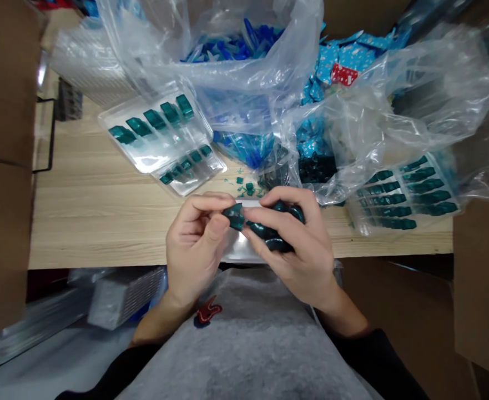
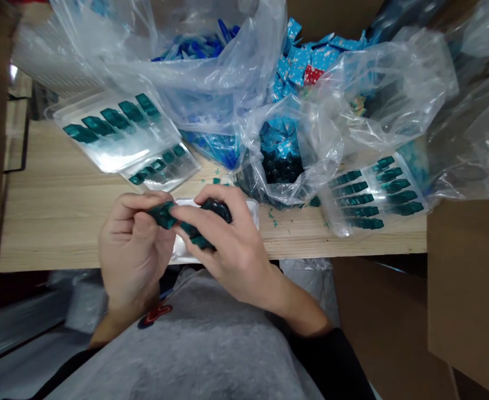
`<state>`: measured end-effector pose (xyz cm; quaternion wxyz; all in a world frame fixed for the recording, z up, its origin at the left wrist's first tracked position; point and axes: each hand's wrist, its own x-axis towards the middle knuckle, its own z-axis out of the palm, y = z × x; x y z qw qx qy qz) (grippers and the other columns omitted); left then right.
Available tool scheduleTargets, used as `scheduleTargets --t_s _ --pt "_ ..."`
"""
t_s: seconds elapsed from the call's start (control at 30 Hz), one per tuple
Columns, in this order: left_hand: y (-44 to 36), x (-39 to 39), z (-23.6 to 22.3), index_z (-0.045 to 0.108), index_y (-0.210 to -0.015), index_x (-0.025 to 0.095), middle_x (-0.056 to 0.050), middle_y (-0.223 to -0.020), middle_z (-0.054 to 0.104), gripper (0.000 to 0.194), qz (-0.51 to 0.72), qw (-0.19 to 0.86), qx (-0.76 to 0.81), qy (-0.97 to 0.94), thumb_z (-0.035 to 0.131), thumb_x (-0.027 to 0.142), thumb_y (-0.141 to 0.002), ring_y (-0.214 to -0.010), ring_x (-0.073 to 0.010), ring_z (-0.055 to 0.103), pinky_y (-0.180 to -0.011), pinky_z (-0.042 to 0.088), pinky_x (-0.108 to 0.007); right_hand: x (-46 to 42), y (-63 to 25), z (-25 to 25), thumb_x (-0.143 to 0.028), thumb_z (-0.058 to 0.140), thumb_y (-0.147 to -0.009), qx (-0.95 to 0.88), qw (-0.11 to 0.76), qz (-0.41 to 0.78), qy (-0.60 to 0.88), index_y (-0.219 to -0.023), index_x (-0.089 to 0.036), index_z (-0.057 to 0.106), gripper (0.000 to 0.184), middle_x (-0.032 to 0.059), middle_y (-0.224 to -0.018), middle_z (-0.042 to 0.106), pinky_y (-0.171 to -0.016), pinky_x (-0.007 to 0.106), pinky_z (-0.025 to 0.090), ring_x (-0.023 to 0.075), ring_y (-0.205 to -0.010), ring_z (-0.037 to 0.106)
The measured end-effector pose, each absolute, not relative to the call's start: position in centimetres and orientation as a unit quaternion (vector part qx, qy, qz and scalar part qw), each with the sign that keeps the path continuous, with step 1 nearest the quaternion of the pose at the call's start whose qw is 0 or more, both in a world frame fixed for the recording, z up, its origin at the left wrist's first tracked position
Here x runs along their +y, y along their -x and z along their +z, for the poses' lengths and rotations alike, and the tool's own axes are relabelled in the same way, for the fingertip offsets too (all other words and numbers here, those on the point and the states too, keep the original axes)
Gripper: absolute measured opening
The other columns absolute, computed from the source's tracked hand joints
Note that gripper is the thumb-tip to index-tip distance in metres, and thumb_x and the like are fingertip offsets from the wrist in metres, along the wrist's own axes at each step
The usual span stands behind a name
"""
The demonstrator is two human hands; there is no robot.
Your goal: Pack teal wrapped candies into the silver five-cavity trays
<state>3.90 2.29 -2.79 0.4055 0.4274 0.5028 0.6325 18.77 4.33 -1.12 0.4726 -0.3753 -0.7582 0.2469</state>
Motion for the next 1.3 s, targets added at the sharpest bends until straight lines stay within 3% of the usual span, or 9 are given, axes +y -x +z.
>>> scheduleTargets --t_s 0.17,0.43,0.53,0.63,0.73,0.9,1.3 --pt "-3.9 2.0 -3.1 0.069 -0.099 0.026 0.001 -0.096 0.067 0.018 0.624 0.334 0.516 -0.482 0.067 0.042 -0.092 -0.098 -0.0117 0.064 -0.084 0.053 -0.023 4.5 -18.7 -1.8 -0.012 0.066 -0.091 -0.752 0.493 0.246 0.361 -0.102 -0.025 0.066 0.018 0.0053 -0.107 0.061 -0.087 0.037 0.054 0.0181 -0.102 0.061" --pt "-3.6 2.3 -3.7 0.071 -0.1 0.028 0.002 -0.096 0.069 0.013 0.638 0.411 0.476 -0.444 0.071 0.036 -0.09 -0.089 -0.007 0.064 -0.082 0.053 -0.016 5.7 -18.8 -1.7 -0.008 0.07 -0.083 -0.693 0.474 0.441 0.317 -0.084 -0.02 0.066 0.013 0.0026 -0.098 0.059 -0.089 0.032 0.052 0.0141 -0.096 0.062" --pt "-3.2 2.3 -3.9 0.072 -0.1 0.029 0.001 -0.097 0.069 0.013 0.637 0.4 0.491 -0.439 0.07 0.037 -0.09 -0.085 -0.0091 0.064 -0.077 0.055 -0.019 5.8 -19.0 -2.2 -0.006 0.072 -0.079 -0.641 0.485 0.518 0.292 -0.08 -0.02 0.066 0.015 0.0011 -0.09 0.06 -0.088 0.031 0.052 0.014 -0.095 0.062" --pt "-1.7 2.1 -4.1 0.072 -0.102 0.03 0.001 -0.098 0.067 0.012 0.639 0.326 0.53 -0.453 0.068 0.035 -0.092 -0.081 -0.0111 0.064 -0.072 0.056 -0.024 5.6 -19.7 -2.9 -0.011 0.073 -0.081 -0.552 0.499 0.608 0.279 -0.082 -0.022 0.069 0.012 0.0003 -0.089 0.062 -0.074 0.026 0.053 0.0125 -0.085 0.063" --pt "0.6 1.5 -3.9 0.071 -0.107 0.03 0.0 -0.099 0.068 0.017 0.55 0.218 0.558 -0.582 0.068 0.023 -0.091 -0.089 -0.0132 0.066 -0.08 0.057 -0.026 5.4 -20.7 -3.5 -0.017 0.074 -0.084 -0.431 0.517 0.674 0.305 -0.084 -0.023 0.073 0.007 0.0002 -0.095 0.06 -0.049 0.019 0.046 0.0066 -0.062 0.059" --pt "3.0 0.0 -3.4 0.064 -0.119 0.021 -0.004 -0.106 0.069 0.027 0.301 0.174 0.553 -0.757 0.062 0.013 -0.094 -0.1 -0.0137 0.066 -0.089 0.054 -0.024 5.6 -21.3 -3.5 -0.018 0.084 -0.075 -0.341 0.545 0.688 0.337 -0.074 -0.02 0.075 0.009 -0.0003 -0.085 0.061 -0.04 0.016 0.04 0.0042 -0.051 0.055" --pt "2.6 1.1 -4.7 0.065 -0.104 0.018 -0.006 -0.092 0.07 0.017 0.281 0.049 0.551 -0.785 0.069 0.024 -0.089 -0.087 -0.019 0.064 -0.079 0.051 -0.031 5.2 -21.0 -3.7 -0.02 0.081 -0.078 -0.332 0.523 0.699 0.357 -0.075 -0.019 0.072 0.009 -0.0008 -0.087 0.062 -0.04 0.017 0.041 0.0042 -0.05 0.058"
